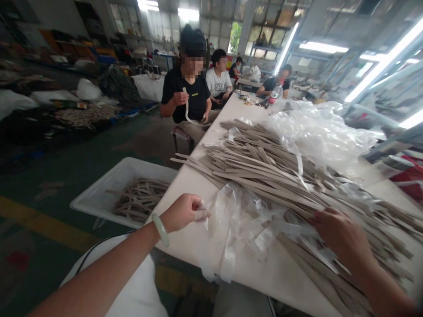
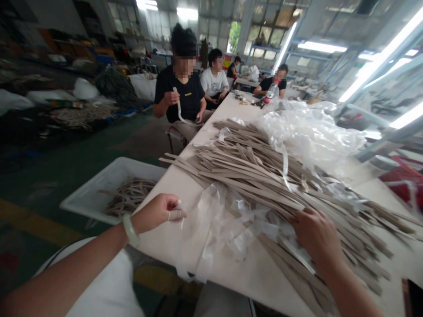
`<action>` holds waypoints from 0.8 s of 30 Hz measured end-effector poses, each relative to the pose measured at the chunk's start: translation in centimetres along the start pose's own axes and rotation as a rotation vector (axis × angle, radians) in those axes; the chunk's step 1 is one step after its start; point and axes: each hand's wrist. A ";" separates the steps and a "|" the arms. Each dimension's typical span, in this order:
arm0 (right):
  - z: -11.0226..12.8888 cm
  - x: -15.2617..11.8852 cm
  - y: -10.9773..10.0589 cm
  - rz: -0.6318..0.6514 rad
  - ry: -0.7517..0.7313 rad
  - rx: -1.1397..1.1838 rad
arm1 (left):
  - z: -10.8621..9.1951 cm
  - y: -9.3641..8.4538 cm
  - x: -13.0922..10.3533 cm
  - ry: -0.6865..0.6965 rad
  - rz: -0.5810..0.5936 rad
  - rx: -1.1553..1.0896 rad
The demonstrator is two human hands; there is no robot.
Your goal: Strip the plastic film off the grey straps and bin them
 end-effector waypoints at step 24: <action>23.2 1.9 3.9 0.234 0.642 1.787 | -1.9 3.7 -0.5 0.171 0.058 0.133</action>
Point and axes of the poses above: each hand's wrist, its own x-axis towards the middle knuckle, its own y-axis out of the palm, z = x × y, and after that the axes turned 12 degrees about x, right-handed
